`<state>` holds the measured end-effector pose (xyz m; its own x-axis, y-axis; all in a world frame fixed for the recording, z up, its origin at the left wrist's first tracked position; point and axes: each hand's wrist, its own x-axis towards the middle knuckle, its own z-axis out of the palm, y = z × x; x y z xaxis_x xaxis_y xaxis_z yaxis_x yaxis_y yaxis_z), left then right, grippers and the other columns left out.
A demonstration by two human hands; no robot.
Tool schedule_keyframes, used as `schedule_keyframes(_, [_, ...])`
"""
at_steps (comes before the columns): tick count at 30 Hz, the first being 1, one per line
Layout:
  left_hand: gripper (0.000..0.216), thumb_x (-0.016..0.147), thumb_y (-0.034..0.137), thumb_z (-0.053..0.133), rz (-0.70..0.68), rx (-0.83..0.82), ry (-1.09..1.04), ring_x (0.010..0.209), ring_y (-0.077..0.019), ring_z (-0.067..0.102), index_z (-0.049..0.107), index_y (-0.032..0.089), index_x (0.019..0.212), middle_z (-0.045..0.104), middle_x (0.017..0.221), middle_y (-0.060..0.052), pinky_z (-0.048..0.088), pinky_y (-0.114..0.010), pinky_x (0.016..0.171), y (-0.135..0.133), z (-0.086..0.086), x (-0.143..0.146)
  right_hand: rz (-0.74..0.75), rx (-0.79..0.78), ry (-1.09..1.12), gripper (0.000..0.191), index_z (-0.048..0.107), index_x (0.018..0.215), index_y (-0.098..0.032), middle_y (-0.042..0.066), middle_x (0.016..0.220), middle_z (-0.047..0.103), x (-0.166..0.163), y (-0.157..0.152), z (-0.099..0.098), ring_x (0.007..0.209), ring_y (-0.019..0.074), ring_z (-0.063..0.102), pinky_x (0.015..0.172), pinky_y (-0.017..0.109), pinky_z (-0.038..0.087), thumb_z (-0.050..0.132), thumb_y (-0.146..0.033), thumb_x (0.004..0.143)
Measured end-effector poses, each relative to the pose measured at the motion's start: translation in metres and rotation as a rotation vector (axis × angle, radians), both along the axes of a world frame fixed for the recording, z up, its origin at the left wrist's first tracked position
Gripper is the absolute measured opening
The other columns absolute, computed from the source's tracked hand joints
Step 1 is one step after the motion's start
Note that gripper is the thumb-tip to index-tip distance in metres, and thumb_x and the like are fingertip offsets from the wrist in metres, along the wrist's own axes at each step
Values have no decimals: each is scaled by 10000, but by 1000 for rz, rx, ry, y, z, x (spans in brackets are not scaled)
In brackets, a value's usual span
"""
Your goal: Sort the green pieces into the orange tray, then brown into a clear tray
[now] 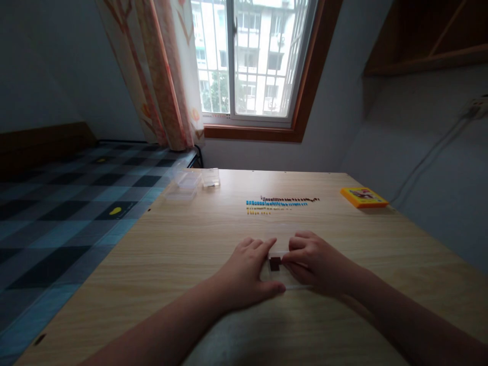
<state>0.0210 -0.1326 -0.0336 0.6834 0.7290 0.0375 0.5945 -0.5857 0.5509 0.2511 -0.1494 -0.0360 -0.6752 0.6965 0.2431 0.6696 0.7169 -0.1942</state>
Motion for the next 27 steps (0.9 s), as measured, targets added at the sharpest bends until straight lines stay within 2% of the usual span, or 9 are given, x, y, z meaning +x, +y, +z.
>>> schedule_keyframes(4, [912,718,511,756,0,-3,3,1324,-335,465,413,198,1503,583,1378,-124,287,-526,1184,0,0,0,2,2,14,231,678,747,-189,25,727,579,-1,0,-1,695,159,429,724,330,338,543,-186,934])
schedule_keyframes(7, [908,713,502,760,-3,4,-9,1320,-337,472,416,210,1501,584,1379,-121,298,-530,1177,0,-1,-1,23,38,71,223,702,802,-195,29,727,590,0,-1,3,705,166,450,720,333,351,533,-186,947])
schedule_keyframes(11, [916,700,486,770,5,0,-12,1321,-345,467,426,195,1498,585,1374,-131,313,-526,1170,1,-2,-2,17,217,244,178,723,937,-190,37,736,607,5,-2,15,726,173,480,713,332,377,548,-158,940])
schedule_keyframes(14, [921,707,502,761,10,-12,-11,1332,-350,451,421,190,1505,575,1385,-132,313,-527,1169,1,-2,-2,-15,328,329,145,726,957,-187,35,741,626,8,8,24,732,172,505,722,327,406,587,-154,930])
schedule_keyframes(17, [923,703,507,763,16,-28,-9,1331,-355,450,428,192,1503,577,1382,-132,322,-527,1162,1,-2,-3,-61,343,334,146,747,930,-187,46,766,662,11,34,28,756,178,545,749,330,433,601,-194,932])
schedule_keyframes(19, [930,696,512,770,22,-35,-13,1335,-358,446,433,190,1500,579,1379,-135,321,-526,1164,1,-2,-3,-151,279,285,167,769,916,-185,57,791,686,10,62,31,799,186,576,779,327,447,608,-227,930])
schedule_keyframes(21, [934,693,515,775,25,-34,-22,1336,-355,447,435,190,1500,579,1380,-136,312,-520,1171,1,-2,-3,-306,178,190,169,788,911,-192,58,833,713,8,94,33,840,185,607,838,325,448,627,-244,917])
schedule_keyframes(24, [940,695,520,774,21,-26,-31,1336,-355,445,431,183,1504,574,1387,-139,293,-512,1183,0,-3,-3,-398,107,116,157,800,901,-190,61,897,740,1,141,35,880,182,643,872,305,450,646,-219,892])
schedule_keyframes(27, [951,699,527,769,20,-33,-25,1348,-371,427,425,168,1509,567,1393,-148,287,-521,1186,0,-4,-3,-485,15,32,160,792,891,-178,57,932,743,-10,176,33,888,189,665,843,292,478,646,-245,897])
